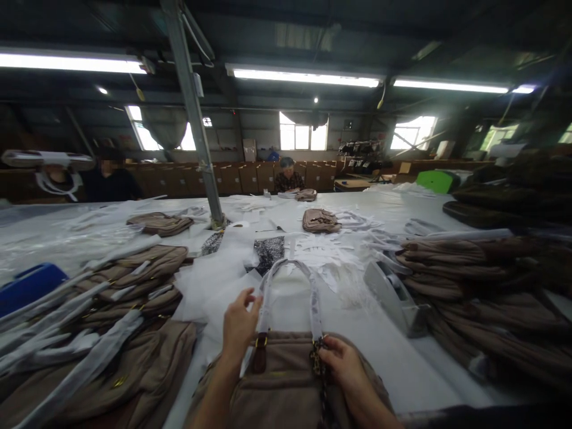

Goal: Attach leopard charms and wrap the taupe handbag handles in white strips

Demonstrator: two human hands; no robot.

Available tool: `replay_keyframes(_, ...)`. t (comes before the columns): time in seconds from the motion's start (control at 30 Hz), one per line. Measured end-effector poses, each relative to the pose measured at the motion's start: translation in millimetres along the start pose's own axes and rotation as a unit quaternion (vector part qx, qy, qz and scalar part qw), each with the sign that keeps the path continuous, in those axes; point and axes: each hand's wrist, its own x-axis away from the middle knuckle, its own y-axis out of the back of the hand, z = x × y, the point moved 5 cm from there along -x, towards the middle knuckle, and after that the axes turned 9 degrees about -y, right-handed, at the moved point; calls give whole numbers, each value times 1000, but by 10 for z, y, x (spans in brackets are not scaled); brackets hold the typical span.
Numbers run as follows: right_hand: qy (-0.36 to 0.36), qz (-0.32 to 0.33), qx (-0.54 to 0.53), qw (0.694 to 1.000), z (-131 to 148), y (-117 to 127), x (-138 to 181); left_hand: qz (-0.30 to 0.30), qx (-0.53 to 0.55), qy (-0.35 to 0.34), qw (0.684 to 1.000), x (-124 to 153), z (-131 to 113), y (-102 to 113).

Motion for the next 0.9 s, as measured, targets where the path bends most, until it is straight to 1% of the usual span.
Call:
replay_keyframes(0.03, 4, -3, 2, 1000, -21, 17, -17, -16, -29, 24, 999, -184, 180, 25)
replay_keyframes(0.1, 7, -8, 10, 1000, -54, 35, -40, -24, -88, 42, 995, -480, 475, 18)
replay_keyframes(0.17, 11, -8, 17, 1000, -56, 29, -40, 0, -140, 40, 989, -671, 676, -54)
replay_keyframes(0.27, 36, -22, 29, 999, 6, 3, 17, 55, -207, 34, 976, -792, 843, -205)
replay_keyframes(0.37, 58, -32, 37, 997, 77, -30, 88, 93, -252, 34, 963, -820, 927, -325)
replay_keyframes(0.5, 57, -31, 32, 997, 86, -44, 110, 98, -291, 30, 951, -861, 992, -386)
replay_keyframes(0.6, 52, -30, 35, 998, 57, -35, 86, 114, -295, 26, 948, -909, 1048, -424)
replay_keyframes(0.73, 47, -27, 39, 998, 30, -25, 63, 147, -282, 45, 947, -974, 1153, -467)
replay_keyframes(0.8, 45, -21, 42, 998, 26, -29, 62, 147, -279, 43, 948, -1006, 1176, -459)
replay_keyframes(0.9, 47, -18, 42, 998, 32, -34, 68, 128, -285, 15, 950, -1045, 1148, -407)
